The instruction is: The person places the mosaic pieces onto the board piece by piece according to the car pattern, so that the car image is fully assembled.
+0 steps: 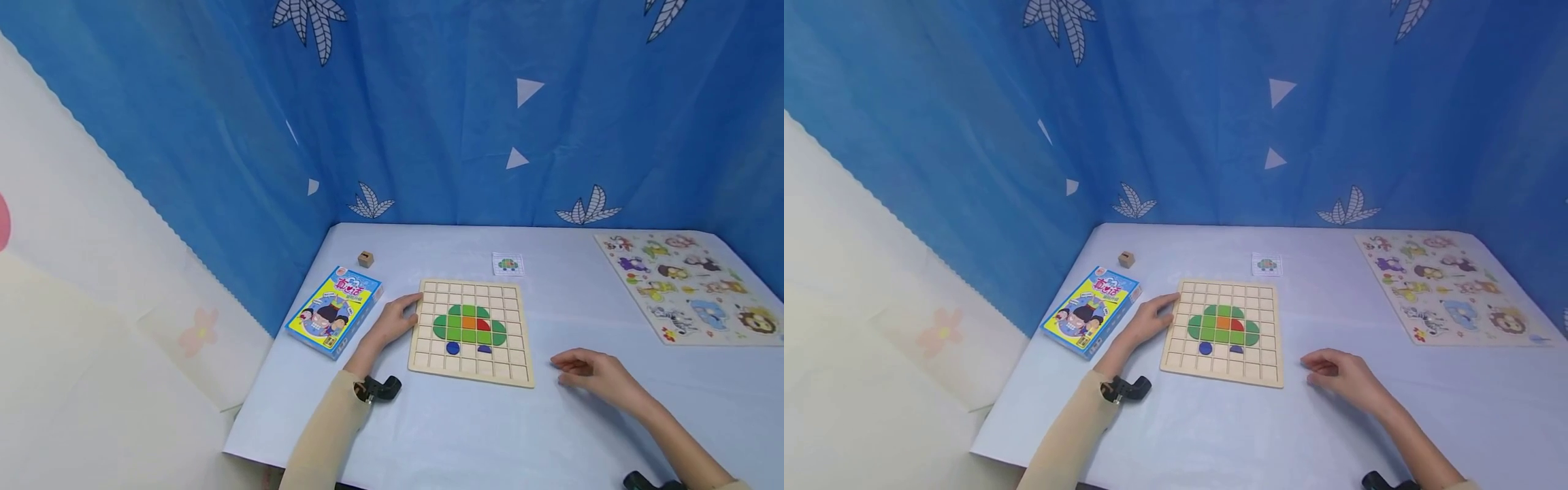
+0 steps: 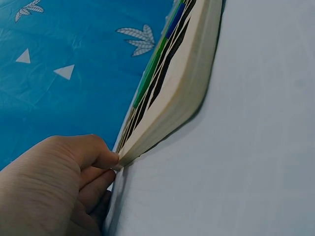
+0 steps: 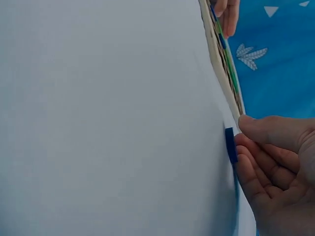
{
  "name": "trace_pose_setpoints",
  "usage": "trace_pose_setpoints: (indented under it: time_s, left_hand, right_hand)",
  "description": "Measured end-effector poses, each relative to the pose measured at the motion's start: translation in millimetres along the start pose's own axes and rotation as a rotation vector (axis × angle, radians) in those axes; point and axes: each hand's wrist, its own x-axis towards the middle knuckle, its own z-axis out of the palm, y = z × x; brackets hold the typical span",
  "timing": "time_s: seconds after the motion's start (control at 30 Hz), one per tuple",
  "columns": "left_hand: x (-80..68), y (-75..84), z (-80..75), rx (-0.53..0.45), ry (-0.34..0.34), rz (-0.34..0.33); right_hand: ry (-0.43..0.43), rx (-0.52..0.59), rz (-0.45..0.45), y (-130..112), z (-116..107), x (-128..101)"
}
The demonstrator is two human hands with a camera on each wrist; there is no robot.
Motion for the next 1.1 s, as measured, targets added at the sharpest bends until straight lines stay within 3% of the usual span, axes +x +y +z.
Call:
trace_pose_setpoints:
  time_s: [0.63,0.9,1.1]
  left_hand:
    - [-1.5,-0.2,-1.7,-0.001,0.004,-0.002]
    - [-1.0,-2.5,-0.5,-0.001,0.001,0.009]
    - [-0.8,-0.9,0.0,0.000,-0.002,0.015]
  right_hand:
    - [0.104,-0.223,-0.175,0.6,4.8,-6.4]
    - [0.093,-0.149,-0.212,-28.5,8.7,16.0]
    - [0.073,-0.065,-0.240,-47.6,25.8,35.3]
